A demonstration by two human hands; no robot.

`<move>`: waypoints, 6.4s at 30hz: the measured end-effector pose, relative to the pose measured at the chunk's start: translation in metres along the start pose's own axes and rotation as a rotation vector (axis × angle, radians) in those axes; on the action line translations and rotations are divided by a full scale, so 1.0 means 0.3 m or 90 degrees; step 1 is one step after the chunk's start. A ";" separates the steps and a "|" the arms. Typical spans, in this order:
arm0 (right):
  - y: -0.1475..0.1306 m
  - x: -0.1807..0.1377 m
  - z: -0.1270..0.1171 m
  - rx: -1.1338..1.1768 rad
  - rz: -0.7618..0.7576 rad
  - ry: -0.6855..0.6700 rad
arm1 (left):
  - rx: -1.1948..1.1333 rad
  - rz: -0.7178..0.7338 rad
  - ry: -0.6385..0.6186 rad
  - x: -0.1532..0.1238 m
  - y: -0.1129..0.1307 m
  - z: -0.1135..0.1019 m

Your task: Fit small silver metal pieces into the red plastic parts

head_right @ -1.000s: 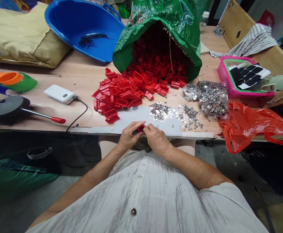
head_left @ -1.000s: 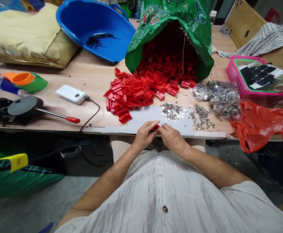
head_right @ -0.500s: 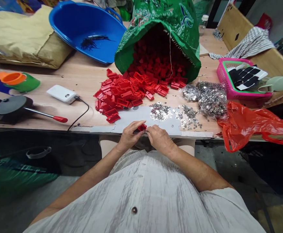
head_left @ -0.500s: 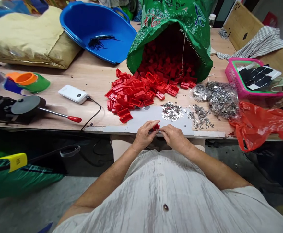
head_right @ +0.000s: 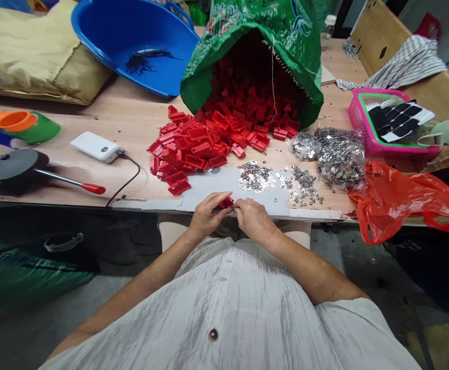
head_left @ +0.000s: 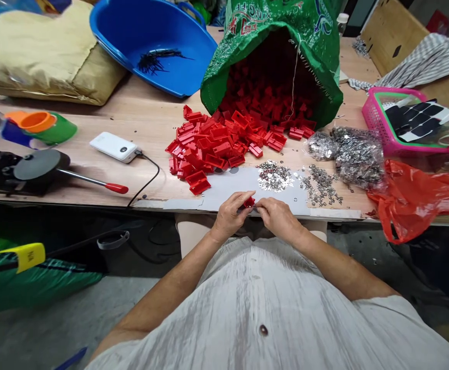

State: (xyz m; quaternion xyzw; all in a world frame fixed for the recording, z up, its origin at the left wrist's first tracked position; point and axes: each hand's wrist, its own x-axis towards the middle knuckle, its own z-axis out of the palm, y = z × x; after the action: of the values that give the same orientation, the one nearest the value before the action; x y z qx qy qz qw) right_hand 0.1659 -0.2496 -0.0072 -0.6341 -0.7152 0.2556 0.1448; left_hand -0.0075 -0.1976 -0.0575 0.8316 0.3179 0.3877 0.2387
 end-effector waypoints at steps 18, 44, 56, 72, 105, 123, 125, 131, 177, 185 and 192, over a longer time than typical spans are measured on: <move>0.025 -0.058 -0.067 0.170 -0.122 0.078 | -0.187 -0.246 0.035 0.049 0.079 -0.085; -0.035 -0.080 -0.045 0.273 -0.126 0.113 | -0.839 -0.607 0.128 0.013 0.295 -0.050; 0.280 -0.095 -0.165 -0.054 0.126 0.264 | -0.634 -0.571 0.115 -0.001 0.188 -0.085; 0.233 0.077 -0.182 -0.283 0.166 0.117 | -0.222 -0.322 0.044 -0.014 0.185 -0.070; 0.262 0.104 -0.172 -0.211 0.081 0.112 | -0.504 -0.412 0.037 0.014 0.204 -0.068; 0.184 0.037 -0.201 0.119 -0.058 0.157 | -0.705 -0.509 0.116 0.045 0.198 -0.053; 0.134 0.003 -0.196 0.175 -0.124 0.144 | -0.736 -0.523 0.118 0.056 0.209 -0.055; 0.037 -0.031 -0.162 0.200 -0.295 0.197 | -0.772 -0.519 0.120 0.078 0.242 -0.061; 0.122 0.003 -0.017 0.032 -0.140 0.043 | -0.227 -0.287 -0.127 0.071 0.045 -0.057; 0.080 0.009 -0.016 -0.003 -0.083 0.014 | -0.214 -0.265 -0.149 0.070 0.022 -0.053; 0.041 0.007 -0.003 -0.059 -0.037 0.006 | -0.190 -0.257 -0.144 0.075 0.029 -0.049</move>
State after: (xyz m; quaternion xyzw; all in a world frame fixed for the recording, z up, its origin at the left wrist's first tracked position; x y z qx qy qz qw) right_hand 0.1762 -0.2467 -0.0135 -0.6202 -0.7438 0.2150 0.1259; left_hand -0.0051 -0.1852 -0.0322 0.7451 0.3875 0.2796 0.4652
